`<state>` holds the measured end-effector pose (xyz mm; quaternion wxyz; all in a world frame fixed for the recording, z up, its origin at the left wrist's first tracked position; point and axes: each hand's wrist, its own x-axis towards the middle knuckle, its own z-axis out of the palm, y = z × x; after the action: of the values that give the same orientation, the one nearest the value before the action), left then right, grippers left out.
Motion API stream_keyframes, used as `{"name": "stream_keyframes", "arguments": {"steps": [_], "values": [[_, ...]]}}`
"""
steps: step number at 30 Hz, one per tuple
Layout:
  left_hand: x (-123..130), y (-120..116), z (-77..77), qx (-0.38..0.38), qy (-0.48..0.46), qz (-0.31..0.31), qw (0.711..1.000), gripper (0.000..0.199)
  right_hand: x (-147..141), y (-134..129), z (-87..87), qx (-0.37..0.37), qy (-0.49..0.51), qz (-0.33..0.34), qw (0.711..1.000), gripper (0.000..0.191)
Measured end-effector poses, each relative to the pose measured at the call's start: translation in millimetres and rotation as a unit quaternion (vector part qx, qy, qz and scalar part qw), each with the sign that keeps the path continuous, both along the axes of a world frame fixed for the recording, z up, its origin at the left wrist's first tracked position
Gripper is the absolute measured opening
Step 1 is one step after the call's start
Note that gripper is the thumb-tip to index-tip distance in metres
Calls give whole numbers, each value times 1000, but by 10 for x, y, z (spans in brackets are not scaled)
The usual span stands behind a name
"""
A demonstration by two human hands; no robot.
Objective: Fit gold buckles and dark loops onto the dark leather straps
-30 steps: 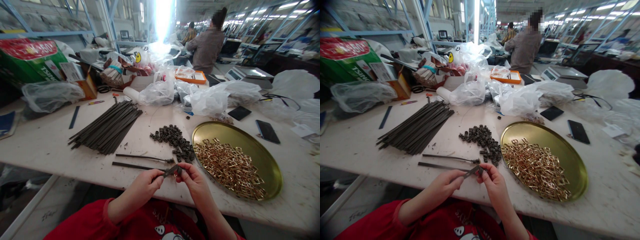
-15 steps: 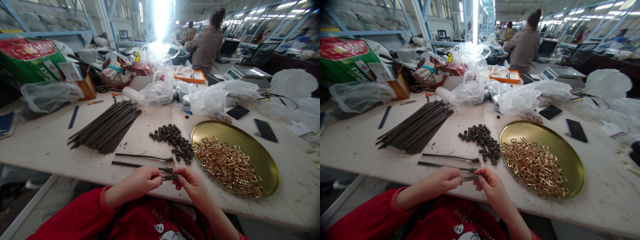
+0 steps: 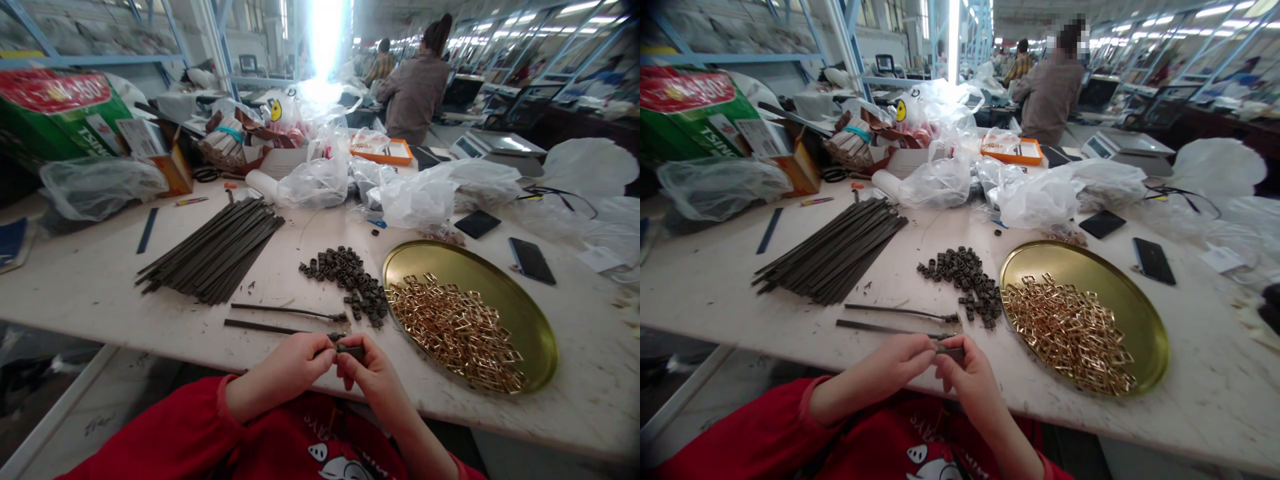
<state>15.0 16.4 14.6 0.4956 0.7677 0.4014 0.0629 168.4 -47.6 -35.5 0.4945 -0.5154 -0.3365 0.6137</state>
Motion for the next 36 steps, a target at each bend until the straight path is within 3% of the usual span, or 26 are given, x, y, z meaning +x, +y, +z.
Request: {"name": "stream_keyframes", "arguments": {"steps": [5, 8, 11, 15, 18, 21, 25, 26, 28, 32, 36], "values": [[-52, 28, 177, -219, -26, -43, 975, 24, 22, 51, -61, -50, 176, -99, 978, 33], [-75, 40, 218, -185, -12, -14, 982, 28, -1, 65, -62, -52, 197, -109, 973, 32], [-39, 8, 155, -145, -24, 21, 989, 41, -121, 45, -54, -42, 151, -88, 984, 31], [27, -20, -34, -178, -88, 35, 979, 44, -248, 8, -53, -11, 71, -44, 996, 33], [44, 22, -158, -197, -108, 50, 973, 46, -96, 11, -24, 63, -82, 35, 994, 35], [34, 76, -200, -221, -97, 87, 967, 36, 322, 75, 61, 121, -321, 45, 938, 26], [67, 91, -148, -259, -57, 130, 955, 24, 950, 329, 151, 100, -582, -61, 805, 14], [91, 84, -123, -256, -48, 136, 956, 22, 1056, 411, 150, 83, -628, -54, 772, 14], [139, 66, -62, -243, -38, 140, 959, 17, 1180, 558, 121, 65, -665, -28, 743, 10], [147, 20, 63, -249, -30, 135, 958, 12, 1238, 696, 44, 70, -645, -11, 761, 8], [57, 3, 98, -251, -31, 128, 959, 15, 1296, 624, 100, 75, -591, -14, 803, 9]]}}
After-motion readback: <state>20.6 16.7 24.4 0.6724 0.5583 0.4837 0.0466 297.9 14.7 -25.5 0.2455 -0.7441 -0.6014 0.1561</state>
